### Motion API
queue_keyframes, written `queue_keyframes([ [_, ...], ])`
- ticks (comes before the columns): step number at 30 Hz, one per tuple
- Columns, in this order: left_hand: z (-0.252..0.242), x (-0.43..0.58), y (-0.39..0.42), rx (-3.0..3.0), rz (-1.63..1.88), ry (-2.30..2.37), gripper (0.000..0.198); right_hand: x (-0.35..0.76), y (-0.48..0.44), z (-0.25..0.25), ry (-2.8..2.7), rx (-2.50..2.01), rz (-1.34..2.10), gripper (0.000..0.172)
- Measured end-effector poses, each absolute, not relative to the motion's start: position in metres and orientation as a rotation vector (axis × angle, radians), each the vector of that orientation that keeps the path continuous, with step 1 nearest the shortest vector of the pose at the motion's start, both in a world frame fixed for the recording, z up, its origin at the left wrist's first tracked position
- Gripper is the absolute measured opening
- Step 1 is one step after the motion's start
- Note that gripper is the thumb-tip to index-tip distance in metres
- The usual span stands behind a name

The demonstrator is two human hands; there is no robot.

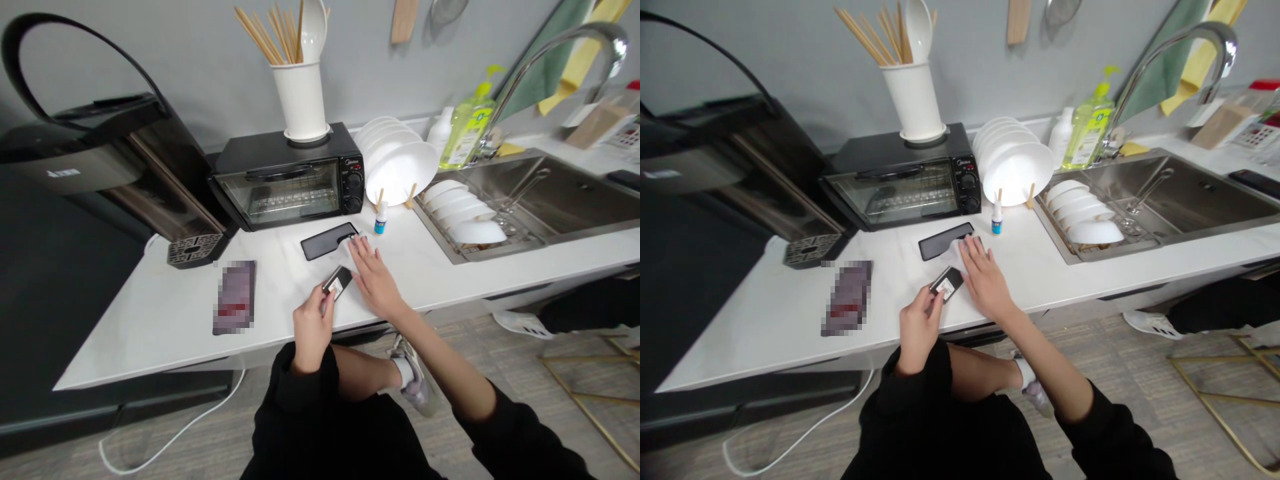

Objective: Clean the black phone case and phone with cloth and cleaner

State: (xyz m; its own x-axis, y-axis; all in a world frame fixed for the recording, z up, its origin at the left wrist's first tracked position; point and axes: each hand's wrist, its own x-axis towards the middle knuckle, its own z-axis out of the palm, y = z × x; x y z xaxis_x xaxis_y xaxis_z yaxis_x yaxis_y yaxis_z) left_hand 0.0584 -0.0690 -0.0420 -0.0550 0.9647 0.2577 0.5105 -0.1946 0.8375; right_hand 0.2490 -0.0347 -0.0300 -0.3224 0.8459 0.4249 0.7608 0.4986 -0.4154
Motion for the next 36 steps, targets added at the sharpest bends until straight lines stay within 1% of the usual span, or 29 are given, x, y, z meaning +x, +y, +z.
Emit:
queue_keyframes([
  [2,-0.039,0.053,-0.065,1.646,1.188,1.556,0.021,0.234,-0.037,-0.028,-2.366,-1.148,0.153,0.068],
  [4,-0.038,0.049,-0.063,1.541,1.207,1.531,0.023,0.231,-0.035,-0.027,-2.523,-1.010,0.108,0.071],
  [5,-0.037,0.048,-0.063,1.490,1.214,1.505,0.025,0.234,-0.033,-0.026,-2.543,-1.014,0.076,0.072],
  [7,-0.035,0.048,-0.064,1.403,1.220,1.432,0.031,0.244,-0.026,-0.026,-2.456,-1.188,0.005,0.076],
  [9,-0.032,0.050,-0.066,1.339,1.229,1.375,0.035,0.250,-0.023,-0.026,-2.316,-1.390,-0.038,0.083],
  [10,-0.030,0.050,-0.067,1.313,1.239,1.364,0.035,0.250,-0.025,-0.026,-2.297,-1.409,-0.039,0.087],
  [13,-0.028,0.051,-0.068,1.254,1.290,1.378,0.032,0.241,-0.036,-0.025,-2.489,-1.128,0.023,0.101],
  [15,-0.028,0.050,-0.069,1.233,1.313,1.378,0.031,0.236,-0.041,-0.024,-2.564,-1.025,0.043,0.102],
  [17,-0.029,0.050,-0.069,1.227,1.313,1.352,0.031,0.234,-0.040,-0.024,-2.450,-1.226,0.021,0.098],
  [19,-0.030,0.051,-0.068,1.228,1.308,1.334,0.032,0.232,-0.040,-0.026,-2.298,-1.415,0.025,0.099],
  [21,-0.032,0.050,-0.068,1.223,1.326,1.352,0.032,0.227,-0.044,-0.027,-2.328,-1.348,0.077,0.102],
  [22,-0.032,0.050,-0.068,1.219,1.341,1.366,0.033,0.224,-0.047,-0.028,-2.401,-1.243,0.100,0.101],
  [24,-0.031,0.049,-0.069,1.219,1.359,1.379,0.035,0.221,-0.051,-0.027,-2.488,-1.125,0.106,0.093],
  [27,-0.030,0.051,-0.070,1.251,1.323,1.345,0.032,0.225,-0.044,-0.027,-2.265,-1.417,0.041,0.085],
  [29,-0.031,0.053,-0.071,1.277,1.289,1.334,0.032,0.228,-0.037,-0.030,-2.134,-1.502,0.052,0.075],
  [31,-0.032,0.054,-0.073,1.302,1.275,1.349,0.033,0.230,-0.033,-0.034,-2.205,-1.307,0.105,0.063],
  [33,-0.033,0.051,-0.076,1.332,1.270,1.372,0.034,0.234,-0.032,-0.036,-2.247,-1.094,0.157,0.058],
  [34,-0.033,0.047,-0.077,1.352,1.263,1.387,0.035,0.238,-0.031,-0.035,-2.208,-1.074,0.170,0.056],
  [36,-0.030,0.036,-0.077,1.397,1.246,1.424,0.035,0.251,-0.024,-0.032,-2.054,-1.187,0.172,0.053],
])
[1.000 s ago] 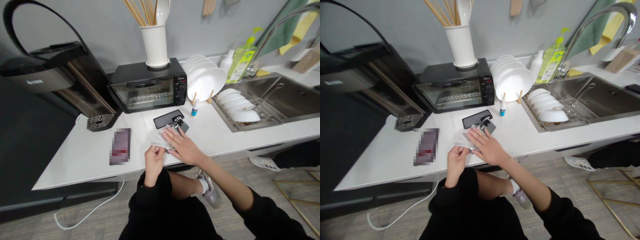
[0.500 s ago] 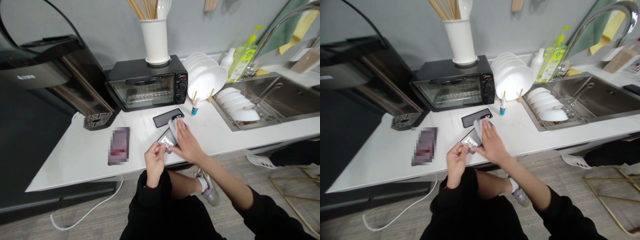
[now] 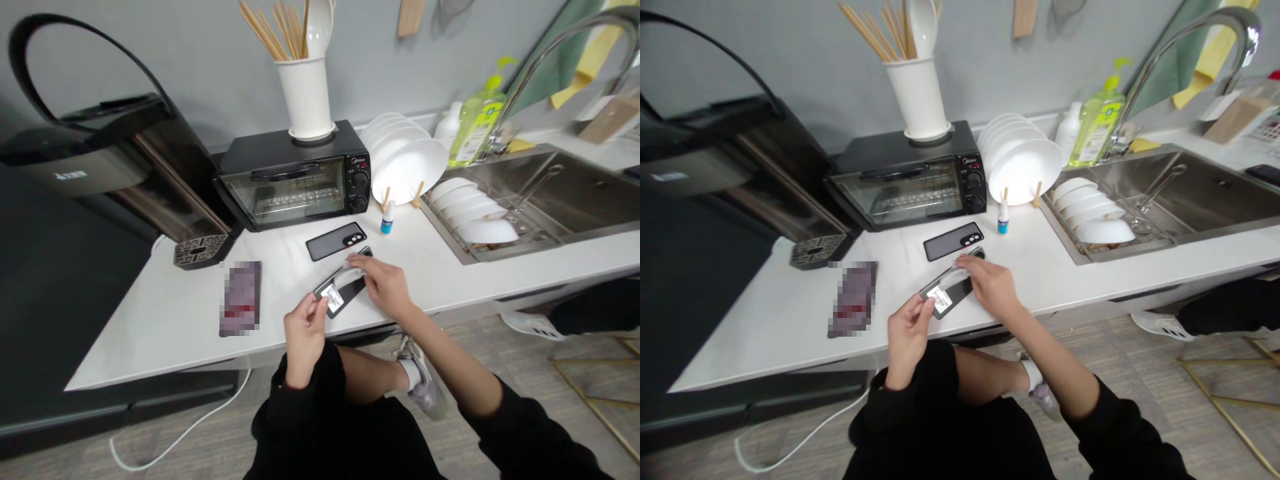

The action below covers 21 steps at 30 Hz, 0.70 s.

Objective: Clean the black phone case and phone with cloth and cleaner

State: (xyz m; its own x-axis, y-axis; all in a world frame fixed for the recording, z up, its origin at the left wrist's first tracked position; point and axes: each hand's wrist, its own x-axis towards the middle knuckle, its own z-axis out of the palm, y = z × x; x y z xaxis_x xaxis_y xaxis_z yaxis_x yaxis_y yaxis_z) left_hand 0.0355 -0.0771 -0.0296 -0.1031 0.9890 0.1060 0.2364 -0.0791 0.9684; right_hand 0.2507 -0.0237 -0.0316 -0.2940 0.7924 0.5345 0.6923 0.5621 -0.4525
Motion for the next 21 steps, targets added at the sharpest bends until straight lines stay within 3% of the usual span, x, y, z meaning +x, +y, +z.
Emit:
queue_keyframes([
  [6,-0.008,-0.011,-0.053,1.348,1.415,1.627,0.047,0.268,0.039,-0.025,-2.012,-1.400,0.234,0.053],
  [10,0.000,-0.022,-0.040,1.344,1.534,1.706,0.046,0.261,0.060,-0.026,-2.119,-1.369,0.320,0.041],
  [14,-0.005,-0.014,-0.042,1.359,1.589,1.772,0.043,0.272,0.037,-0.029,-2.180,-1.279,0.420,0.036],
  [21,-0.028,0.013,-0.050,1.581,1.533,1.947,0.027,0.294,-0.016,-0.034,-2.206,-1.182,0.534,0.041],
])
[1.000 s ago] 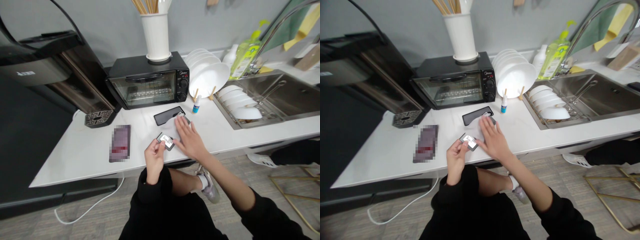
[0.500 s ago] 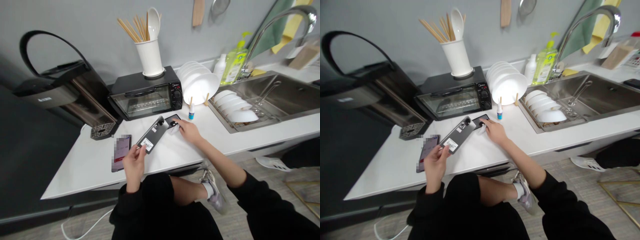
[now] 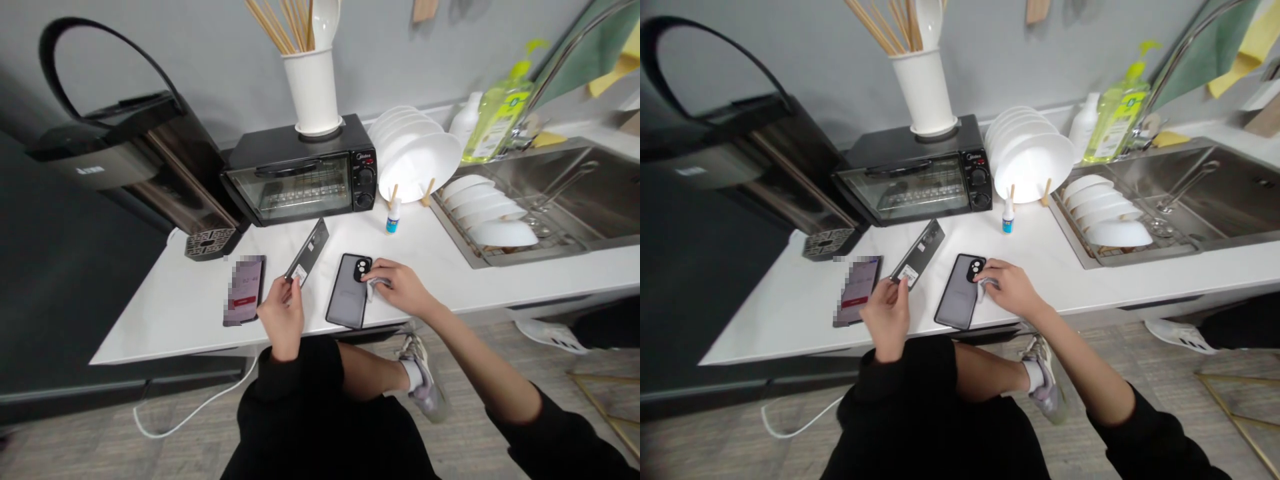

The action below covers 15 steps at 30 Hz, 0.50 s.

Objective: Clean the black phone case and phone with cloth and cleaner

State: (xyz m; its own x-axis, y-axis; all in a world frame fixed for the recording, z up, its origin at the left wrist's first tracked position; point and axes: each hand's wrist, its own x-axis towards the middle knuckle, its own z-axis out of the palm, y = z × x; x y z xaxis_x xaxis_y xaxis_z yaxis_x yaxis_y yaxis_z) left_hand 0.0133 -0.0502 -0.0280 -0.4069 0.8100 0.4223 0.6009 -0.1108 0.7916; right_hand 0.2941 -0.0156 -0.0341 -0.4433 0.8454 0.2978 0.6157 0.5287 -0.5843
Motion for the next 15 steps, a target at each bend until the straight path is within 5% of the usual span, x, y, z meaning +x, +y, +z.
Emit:
queue_keyframes([
  [15,-0.038,-0.013,-0.058,2.638,1.157,1.786,0.032,0.296,-0.024,-0.035,-2.193,-1.175,0.523,0.040],
])
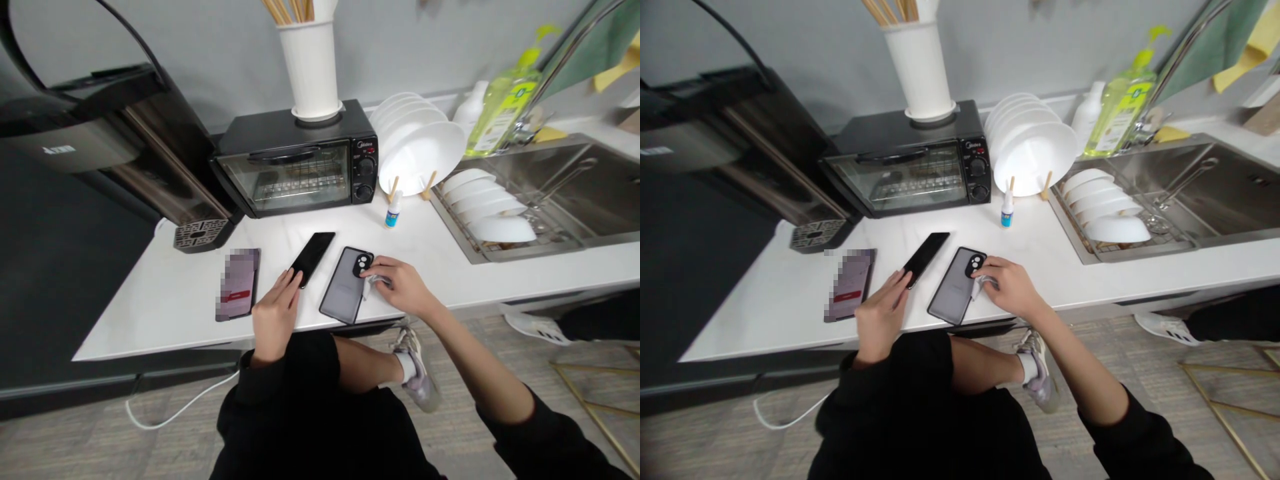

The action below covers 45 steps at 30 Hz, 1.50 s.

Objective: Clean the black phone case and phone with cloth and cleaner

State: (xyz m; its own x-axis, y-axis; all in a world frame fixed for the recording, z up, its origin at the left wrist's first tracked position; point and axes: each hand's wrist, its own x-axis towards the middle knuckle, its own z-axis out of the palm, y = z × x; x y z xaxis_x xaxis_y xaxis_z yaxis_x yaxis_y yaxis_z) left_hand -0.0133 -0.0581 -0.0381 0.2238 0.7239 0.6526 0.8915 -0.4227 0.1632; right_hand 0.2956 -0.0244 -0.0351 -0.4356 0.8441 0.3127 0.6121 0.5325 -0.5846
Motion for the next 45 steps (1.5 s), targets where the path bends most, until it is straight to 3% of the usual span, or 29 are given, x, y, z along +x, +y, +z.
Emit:
queue_keyframes([
  [11,-0.021,-0.035,-0.061,-2.565,-0.424,-1.527,0.051,0.292,-0.030,-0.035,-2.193,-1.194,0.477,0.039],
  [15,-0.012,-0.015,-0.081,-2.635,-0.644,-1.462,0.056,0.298,-0.028,-0.027,-2.085,-1.222,0.434,0.040],
  [20,-0.028,0.036,-0.106,-2.802,-0.687,-1.340,0.041,0.287,-0.016,-0.013,-1.952,-1.437,0.097,0.041],
  [24,-0.046,0.046,-0.104,-2.749,-0.868,-1.419,0.034,0.267,-0.030,-0.022,-2.269,-1.280,0.186,0.035],
  [31,-0.043,0.047,-0.098,-2.744,-0.964,-1.359,0.028,0.268,-0.046,-0.030,-2.333,-1.335,0.078,0.046],
  [35,-0.040,0.049,-0.099,-2.721,-0.963,-1.377,0.020,0.263,-0.048,-0.027,-2.496,-1.087,0.225,0.048],
  [38,-0.043,0.047,-0.101,-2.723,-0.975,-1.370,0.024,0.269,-0.046,-0.029,-2.477,-1.063,0.223,0.043],
  [42,-0.042,0.043,-0.103,-2.754,-0.994,-1.373,0.030,0.285,-0.026,-0.030,-2.308,-1.166,0.213,0.023],
  [45,-0.032,0.037,-0.100,-2.728,-1.101,-1.402,0.035,0.294,-0.007,-0.026,-2.194,-1.207,0.202,0.021],
])
